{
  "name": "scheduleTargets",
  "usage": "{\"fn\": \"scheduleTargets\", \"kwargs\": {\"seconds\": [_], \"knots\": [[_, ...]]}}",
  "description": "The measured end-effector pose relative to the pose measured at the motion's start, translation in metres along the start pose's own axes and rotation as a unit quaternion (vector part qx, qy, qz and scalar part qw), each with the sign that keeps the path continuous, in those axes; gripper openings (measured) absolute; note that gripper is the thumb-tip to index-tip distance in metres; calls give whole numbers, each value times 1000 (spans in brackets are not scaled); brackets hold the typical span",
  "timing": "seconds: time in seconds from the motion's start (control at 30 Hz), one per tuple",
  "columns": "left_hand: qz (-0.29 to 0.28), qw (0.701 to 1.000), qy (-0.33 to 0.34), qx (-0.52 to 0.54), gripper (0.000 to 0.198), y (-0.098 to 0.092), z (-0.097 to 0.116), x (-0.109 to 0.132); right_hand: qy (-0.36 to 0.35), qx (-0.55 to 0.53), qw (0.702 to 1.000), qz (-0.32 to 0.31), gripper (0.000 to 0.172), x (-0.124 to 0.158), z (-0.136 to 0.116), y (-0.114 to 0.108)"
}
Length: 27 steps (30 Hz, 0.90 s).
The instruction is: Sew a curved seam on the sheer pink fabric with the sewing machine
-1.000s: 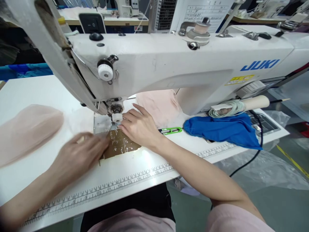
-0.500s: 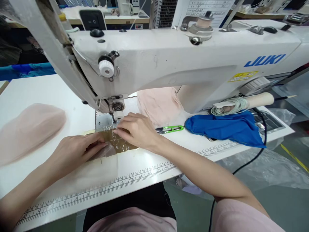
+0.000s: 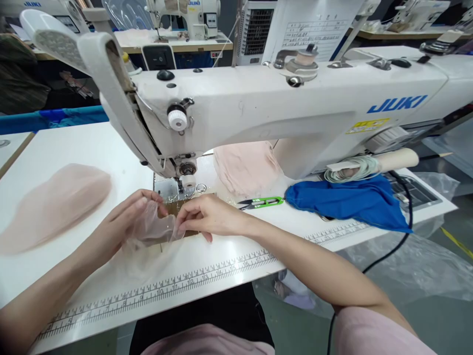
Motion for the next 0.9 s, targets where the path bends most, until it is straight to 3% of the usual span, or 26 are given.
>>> {"fn": "scheduleTargets", "kwargs": {"seconds": [0.13,0.37,0.5,0.6,0.8,0.9], "knots": [[-86,995,-50,20,37,9,-11,-2,-1,-71,997,30,7,-3,3,0],[-16,997,-70,19,33,2,-18,-4,42,-145,982,111,23,-5,7,-7],[-3,999,-33,-5,31,4,-11,-3,18,-204,971,122,21,-7,11,-6],[-2,1000,-13,-4,28,7,-11,-3,-5,-190,973,128,17,-8,12,-5],[20,1000,-15,-15,29,8,-13,-2,0,-172,973,153,21,-6,9,-4],[4,999,-32,-6,32,9,-13,-3,4,-183,971,156,22,-5,9,-3]]}}
Point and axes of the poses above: each hand's wrist, its own x-axis away from the middle knuckle, its own y-axis out of the palm, z = x × y, the point moved 6 cm from there along -x, towards the middle knuckle, and after that the axes turned 8 degrees about x, right-handed, at the moved point
